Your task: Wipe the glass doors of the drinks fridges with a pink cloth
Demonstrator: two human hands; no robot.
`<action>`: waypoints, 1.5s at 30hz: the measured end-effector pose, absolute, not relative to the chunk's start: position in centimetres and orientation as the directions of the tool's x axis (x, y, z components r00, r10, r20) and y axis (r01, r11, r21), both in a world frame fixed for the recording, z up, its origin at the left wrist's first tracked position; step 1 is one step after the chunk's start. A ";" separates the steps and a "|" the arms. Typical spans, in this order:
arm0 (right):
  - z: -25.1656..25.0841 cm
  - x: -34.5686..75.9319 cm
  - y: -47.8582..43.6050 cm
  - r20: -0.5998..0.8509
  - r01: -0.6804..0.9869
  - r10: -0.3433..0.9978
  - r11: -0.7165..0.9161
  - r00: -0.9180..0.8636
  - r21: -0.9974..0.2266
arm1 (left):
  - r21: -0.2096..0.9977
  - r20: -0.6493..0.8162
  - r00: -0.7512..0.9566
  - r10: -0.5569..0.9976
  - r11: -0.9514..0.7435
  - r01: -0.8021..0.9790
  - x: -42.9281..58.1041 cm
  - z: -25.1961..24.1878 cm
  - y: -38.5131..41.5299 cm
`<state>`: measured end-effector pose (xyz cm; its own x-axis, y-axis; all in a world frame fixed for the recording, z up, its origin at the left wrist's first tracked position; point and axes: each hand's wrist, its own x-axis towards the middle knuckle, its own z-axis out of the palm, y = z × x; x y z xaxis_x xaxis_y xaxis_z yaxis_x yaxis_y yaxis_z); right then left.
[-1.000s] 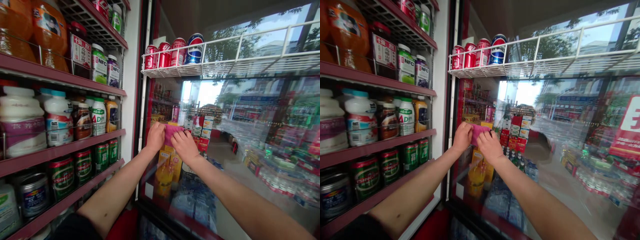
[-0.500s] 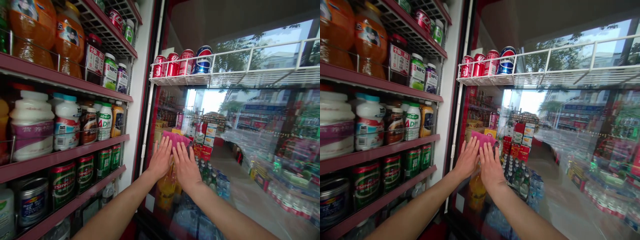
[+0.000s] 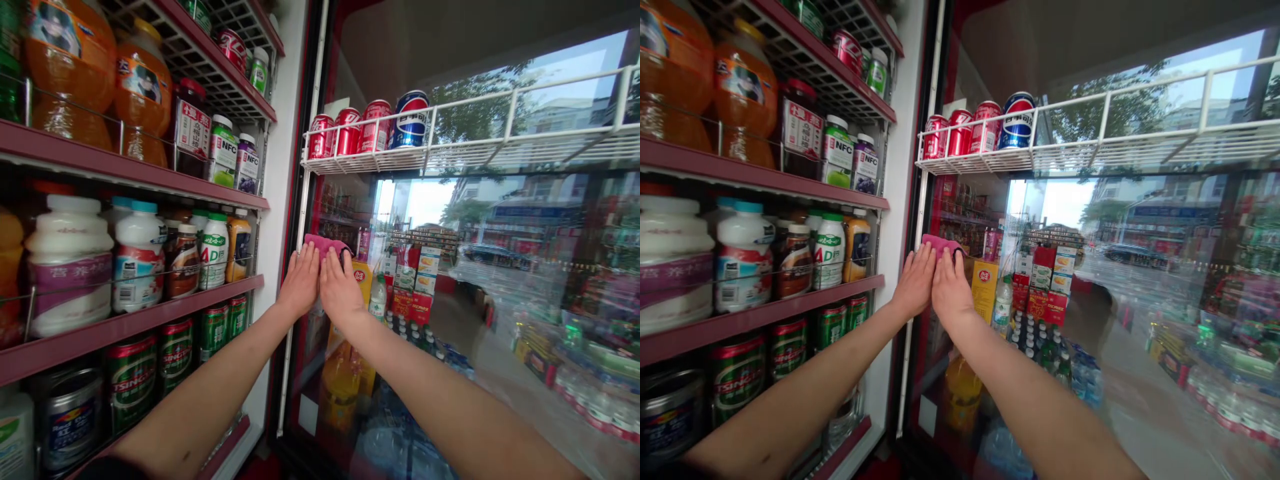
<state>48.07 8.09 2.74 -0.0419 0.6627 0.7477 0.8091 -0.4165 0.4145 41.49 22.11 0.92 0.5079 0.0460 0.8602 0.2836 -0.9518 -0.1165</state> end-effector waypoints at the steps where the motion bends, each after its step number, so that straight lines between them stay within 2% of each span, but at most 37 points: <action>1: 3.3 48.1 8.8 0.746 0.809 0.664 -0.416 -0.042 0.415 | -0.117 0.860 0.509 0.051 -0.949 0.293 41.4 1.4 22.5; 6: 5.1 48.9 11.0 0.771 0.799 0.633 -0.432 -0.062 0.419 | -0.143 0.848 0.528 0.050 -0.937 0.318 41.0 3.1 23.4; 13: 3.8 51.3 11.2 0.758 0.811 0.646 -0.395 -0.087 0.431 | -0.164 0.837 0.544 0.051 -0.926 0.339 40.5 3.6 23.3; 22: 3.8 52.1 9.4 0.762 0.822 0.636 -0.367 -0.119 0.435 | -0.117 0.843 0.530 0.094 -0.929 0.351 40.9 3.6 21.9; 31: 4.7 51.6 3.9 0.715 0.753 0.698 -0.452 -0.036 0.478 | -0.062 0.851 0.518 0.084 -0.964 0.257 42.1 3.8 17.9; 40: 4.2 52.8 -3.3 0.756 0.721 0.652 -0.497 -0.057 0.482 | 0.023 0.865 0.485 0.131 -0.975 0.222 44.9 3.2 11.3; 45: 3.8 53.4 -8.0 0.776 0.688 0.629 -0.541 -0.051 0.484 | 0.027 0.902 0.425 0.075 -0.992 0.119 45.9 3.2 6.6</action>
